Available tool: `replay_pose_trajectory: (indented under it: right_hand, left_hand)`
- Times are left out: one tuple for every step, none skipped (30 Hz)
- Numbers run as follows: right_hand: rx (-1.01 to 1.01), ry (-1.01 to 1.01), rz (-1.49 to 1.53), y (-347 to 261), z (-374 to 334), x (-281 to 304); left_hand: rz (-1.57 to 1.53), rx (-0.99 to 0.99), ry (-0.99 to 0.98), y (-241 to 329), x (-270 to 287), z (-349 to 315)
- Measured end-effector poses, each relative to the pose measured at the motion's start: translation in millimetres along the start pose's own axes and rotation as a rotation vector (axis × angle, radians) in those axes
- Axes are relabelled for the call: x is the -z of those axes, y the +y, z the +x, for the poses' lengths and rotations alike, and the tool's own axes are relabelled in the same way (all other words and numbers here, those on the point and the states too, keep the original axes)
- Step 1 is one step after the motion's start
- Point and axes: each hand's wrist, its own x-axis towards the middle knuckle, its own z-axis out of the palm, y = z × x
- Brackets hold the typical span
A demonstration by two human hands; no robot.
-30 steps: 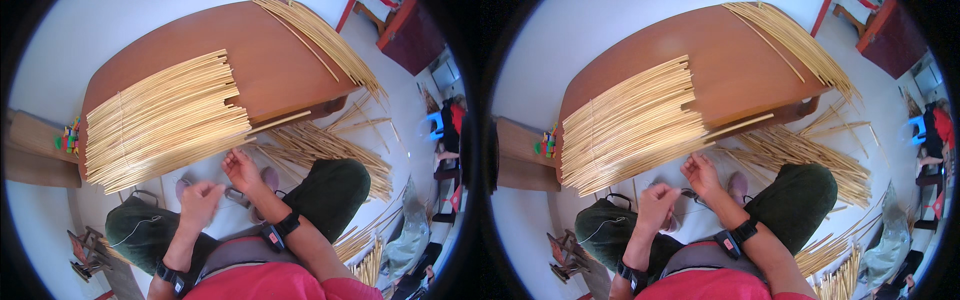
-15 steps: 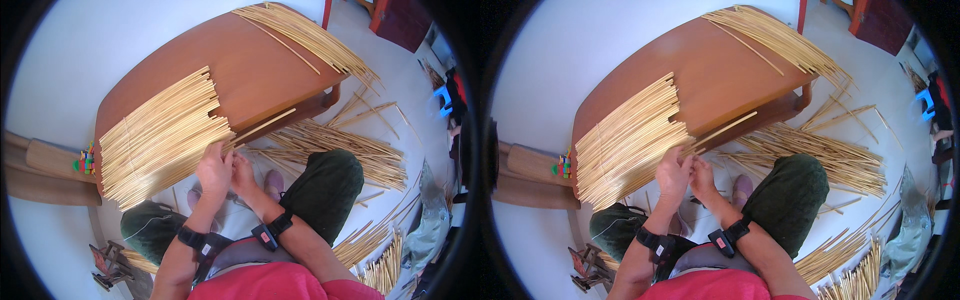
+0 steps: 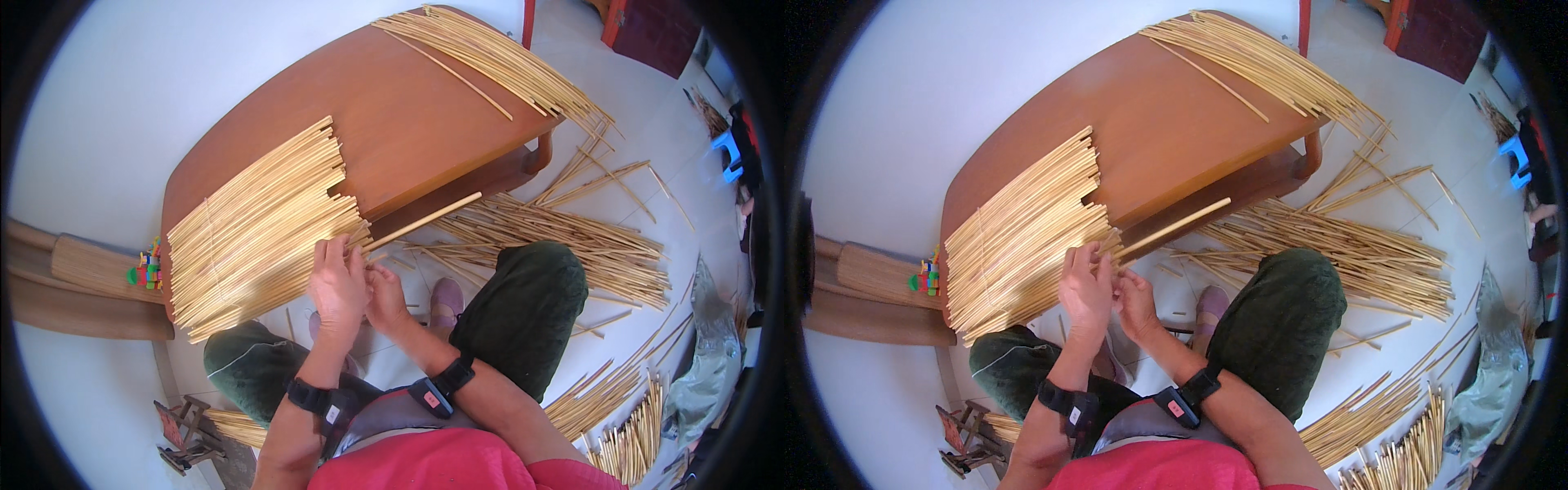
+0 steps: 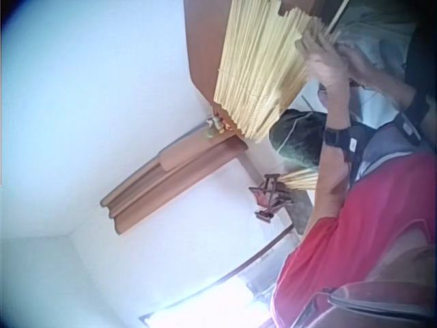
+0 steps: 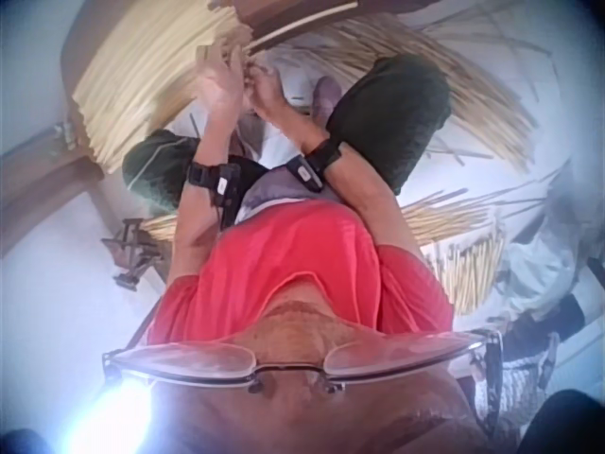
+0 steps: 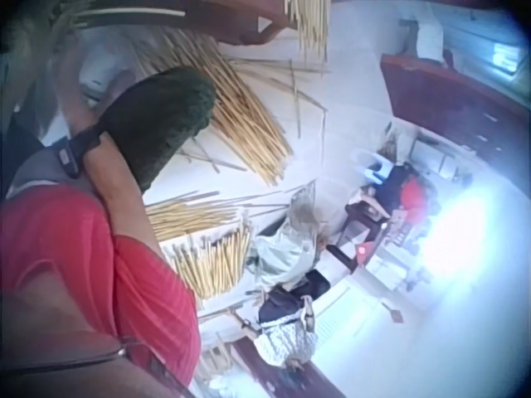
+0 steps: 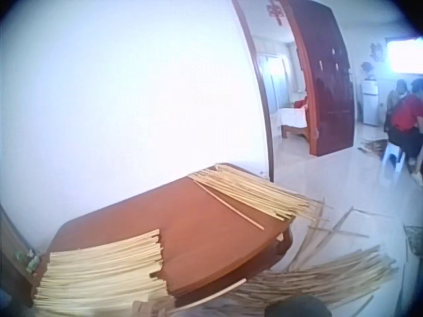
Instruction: The person assembles a bamboo mat by hand by threading long bamboo sticks through white strings on a wooden table. They align the sticks, thread the string over and under them, and use a pair of shears to trim the ends of the bamboo sticks.
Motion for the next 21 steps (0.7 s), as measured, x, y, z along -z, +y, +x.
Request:
replay_pose_trajectory:
  right_hand:
    - [-0.003, -0.003, 0.001, 2, -1, 1]
    - [0.011, -0.024, -0.008, 4, -2, 1]
    - [0.024, -0.043, -0.017, 5, -4, -2]
    - [0.022, -0.045, -0.017, 6, -5, -5]
    - [0.042, -0.026, -0.044, 6, -6, -8]
    - [0.061, -0.008, -0.071, 7, -6, -9]
    - [0.059, -0.011, -0.071, 9, -7, -10]
    - [0.073, -0.012, -0.064, 10, -7, -12]
    - [0.087, -0.013, -0.057, 13, -7, -11]
    - [0.087, -0.015, -0.057, 14, -6, -9]
    - [0.106, -0.05, -0.092, 16, -5, -8]
    - [0.126, -0.085, -0.128, 15, -5, -8]
    - [0.127, -0.086, -0.131, 14, -4, -8]
    - [0.123, -0.07, -0.182, 14, -4, -8]
    - [0.121, -0.059, -0.225, 12, -4, -10]
    - [0.125, -0.066, -0.22, 10, -5, -13]
    - [0.143, -0.026, -0.24, 8, -6, -15]
    - [0.158, 0.013, -0.266, 8, -6, -19]
    - [0.157, 0.006, -0.267, 8, -6, -22]
    - [0.168, 0.019, -0.317, 8, -6, -26]
    - [0.181, 0.036, -0.369, 8, -6, -26]
  left_hand:
    - [0.003, 0.001, 0.003, -3, 1, 1]
    - [0.061, -0.007, 0.009, -7, 1, 4]
    - [0.12, -0.014, 0.015, -9, 1, 6]
    - [0.122, -0.013, 0.017, -10, 2, 8]
    - [0.126, -0.011, -0.03, -10, 3, 10]
    - [0.131, -0.01, -0.076, -9, 4, 12]
    - [0.134, -0.009, -0.074, -10, 4, 15]
    - [0.146, -0.021, -0.1, -12, 4, 17]
    - [0.157, -0.033, -0.128, -12, 3, 20]
    - [0.157, -0.033, -0.125, -12, 3, 23]
    - [0.201, -0.009, -0.179, -11, 4, 27]
    - [0.243, 0.015, -0.234, -10, 3, 29]
    - [0.24, 0.015, -0.231, -9, 5, 30]
    - [0.206, 0.045, -0.28, -7, 7, 32]
    - [0.181, 0.068, -0.326, -4, 9, 34]
    - [0.186, 0.063, -0.321, -3, 9, 35]
    - [0.083, 0.104, -0.411, -1, 10, 36]
    - [-0.025, 0.151, -0.498, -2, 13, 36]
    - [-0.023, 0.151, -0.491, -5, 10, 37]
    - [-0.034, 0.092, -0.449, -11, 5, 38]
    - [-0.048, 0.033, -0.409, -10, 2, 39]
